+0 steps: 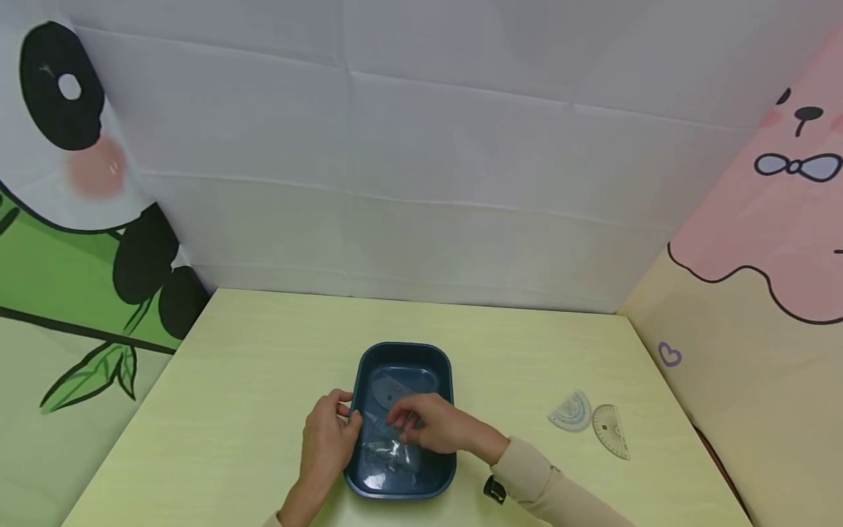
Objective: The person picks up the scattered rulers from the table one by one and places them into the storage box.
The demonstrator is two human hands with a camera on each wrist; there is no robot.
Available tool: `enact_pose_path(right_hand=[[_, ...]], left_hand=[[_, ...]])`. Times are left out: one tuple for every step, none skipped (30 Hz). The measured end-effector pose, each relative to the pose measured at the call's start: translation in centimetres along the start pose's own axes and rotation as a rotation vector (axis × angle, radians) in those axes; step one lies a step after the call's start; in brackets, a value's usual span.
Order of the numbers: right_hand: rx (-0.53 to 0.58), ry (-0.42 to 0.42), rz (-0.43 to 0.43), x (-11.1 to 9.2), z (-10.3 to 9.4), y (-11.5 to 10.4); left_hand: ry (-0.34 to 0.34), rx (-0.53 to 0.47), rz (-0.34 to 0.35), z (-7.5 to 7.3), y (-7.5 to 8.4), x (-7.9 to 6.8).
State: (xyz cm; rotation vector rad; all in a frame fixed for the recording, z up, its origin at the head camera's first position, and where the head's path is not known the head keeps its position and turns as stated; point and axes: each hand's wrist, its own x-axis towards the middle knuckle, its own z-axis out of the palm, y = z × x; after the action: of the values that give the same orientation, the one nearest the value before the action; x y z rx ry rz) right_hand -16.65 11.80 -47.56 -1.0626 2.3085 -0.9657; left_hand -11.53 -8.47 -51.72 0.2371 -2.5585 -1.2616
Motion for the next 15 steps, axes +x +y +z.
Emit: enact_pose_path(right_hand=[[0.002, -0.007, 0.001, 0.1, 0.1, 0.0], [0.0, -0.012, 0.007, 0.2, 0.2, 0.0], [-0.003, -0.017, 0.009, 0.2, 0.3, 0.0], [-0.008, -0.021, 0.013, 0.3, 0.4, 0.0], [-0.015, -0.025, 0.016, 0.4, 0.5, 0.0], [-0.02, -0.027, 0.022, 0.5, 0.6, 0.0], [-0.025, -0.03, 0.029, 0.5, 0.7, 0.0], [-0.031, -0.033, 0.039, 0.6, 0.8, -0.1], [-0.038, -0.036, 0.045, 0.6, 0.9, -0.1], [-0.048, -0.039, 0.052, 0.6, 1.0, -0.1], [-0.055, -0.042, 0.062, 0.6, 1.1, -0.1], [-0.059, -0.046, 0.07, 0.6, 1.2, -0.1], [-0.067, -0.049, 0.075, 0.6, 1.2, -0.2], [-0.071, -0.052, 0.08, 0.6, 1.3, -0.2], [-0.076, -0.055, 0.084, 0.6, 1.3, -0.2]], left_hand=[[-0.001, 0.0, 0.0, 0.0, 0.0, 0.0], [-0.001, 0.001, 0.0, 0.0, 0.0, 0.0], [-0.001, 0.002, 0.001, 0.0, 0.0, 0.0], [0.001, 0.002, 0.001, 0.0, 0.0, 0.0], [0.002, 0.003, 0.001, 0.0, 0.0, -0.1], [0.002, 0.003, 0.001, -0.1, 0.0, -0.1], [0.003, 0.002, 0.002, -0.1, 0.0, -0.1], [0.003, 0.001, 0.002, 0.0, 0.1, -0.1], [0.004, 0.0, 0.003, 0.0, 0.1, -0.1], [0.005, 0.0, 0.004, 0.0, 0.1, -0.1], [0.005, 0.0, 0.004, 0.0, 0.1, -0.1], [0.005, 0.001, 0.004, 0.0, 0.1, -0.1], [0.007, 0.003, 0.004, 0.0, 0.1, -0.1], [0.007, 0.003, 0.003, 0.0, 0.1, -0.1], [0.008, 0.004, 0.002, 0.0, 0.1, -0.1]])
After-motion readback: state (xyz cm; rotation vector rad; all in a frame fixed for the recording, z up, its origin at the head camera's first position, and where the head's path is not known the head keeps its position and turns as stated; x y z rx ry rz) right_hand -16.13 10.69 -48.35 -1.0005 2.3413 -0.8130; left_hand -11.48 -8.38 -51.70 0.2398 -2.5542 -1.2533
